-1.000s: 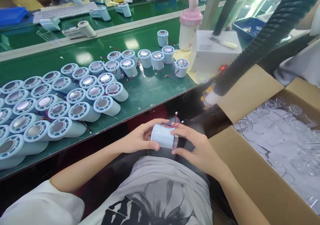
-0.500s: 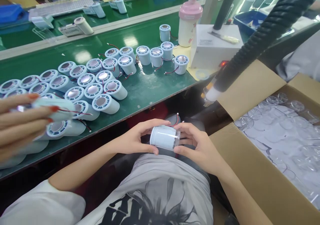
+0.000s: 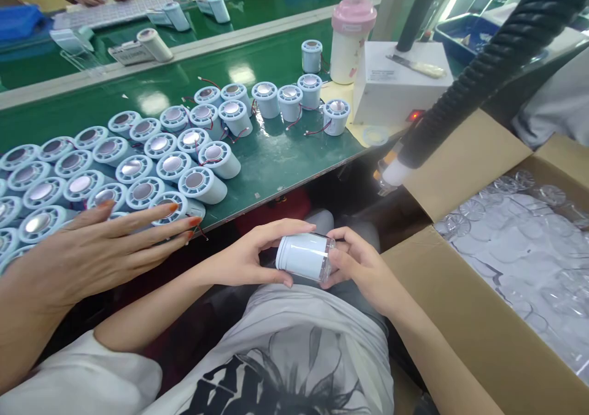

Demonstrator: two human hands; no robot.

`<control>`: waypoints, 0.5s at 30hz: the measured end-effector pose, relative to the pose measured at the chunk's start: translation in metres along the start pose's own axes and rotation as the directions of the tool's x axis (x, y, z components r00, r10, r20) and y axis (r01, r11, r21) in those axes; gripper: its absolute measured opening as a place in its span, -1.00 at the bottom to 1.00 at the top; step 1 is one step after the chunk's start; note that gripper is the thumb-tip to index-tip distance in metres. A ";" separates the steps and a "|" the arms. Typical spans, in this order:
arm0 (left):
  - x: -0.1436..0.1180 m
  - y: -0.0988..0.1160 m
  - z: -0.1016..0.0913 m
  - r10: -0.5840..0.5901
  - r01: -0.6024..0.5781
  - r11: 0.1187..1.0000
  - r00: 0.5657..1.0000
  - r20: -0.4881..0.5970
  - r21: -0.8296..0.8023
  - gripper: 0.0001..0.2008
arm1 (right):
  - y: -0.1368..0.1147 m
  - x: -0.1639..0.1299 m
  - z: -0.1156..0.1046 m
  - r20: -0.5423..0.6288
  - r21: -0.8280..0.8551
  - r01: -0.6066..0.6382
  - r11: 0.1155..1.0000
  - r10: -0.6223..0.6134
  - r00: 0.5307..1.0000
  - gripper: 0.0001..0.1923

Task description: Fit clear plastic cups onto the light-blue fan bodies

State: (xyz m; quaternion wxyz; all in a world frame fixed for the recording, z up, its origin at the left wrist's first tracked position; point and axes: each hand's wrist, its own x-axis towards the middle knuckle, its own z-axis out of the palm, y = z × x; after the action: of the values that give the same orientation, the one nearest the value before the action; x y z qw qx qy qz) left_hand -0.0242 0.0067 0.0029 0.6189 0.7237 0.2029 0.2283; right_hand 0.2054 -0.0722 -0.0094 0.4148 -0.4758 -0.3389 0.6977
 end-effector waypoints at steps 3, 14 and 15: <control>-0.002 0.000 0.000 -0.011 0.011 0.999 1.000 0.000 -0.045 -0.24 | 0.004 0.001 0.003 -0.004 0.033 -0.071 0.997 0.071 0.997 -0.73; 0.085 -0.038 0.000 -0.261 0.225 0.871 0.965 -0.024 -0.437 -0.14 | 0.024 0.042 -0.021 -0.238 0.244 0.082 0.966 -0.022 0.971 -0.59; 0.100 -0.040 0.002 -0.255 0.226 0.873 0.967 -0.009 -0.432 -0.16 | 0.025 0.047 -0.027 -0.285 0.252 0.121 0.960 -0.045 0.957 -0.59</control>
State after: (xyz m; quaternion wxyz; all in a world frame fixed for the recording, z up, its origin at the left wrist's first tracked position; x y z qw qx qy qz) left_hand 0.0578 0.0694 -0.0292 0.7790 0.5315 0.2564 0.2119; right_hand 0.2145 -0.0388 -0.0576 0.5473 -0.4938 -0.2005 0.6452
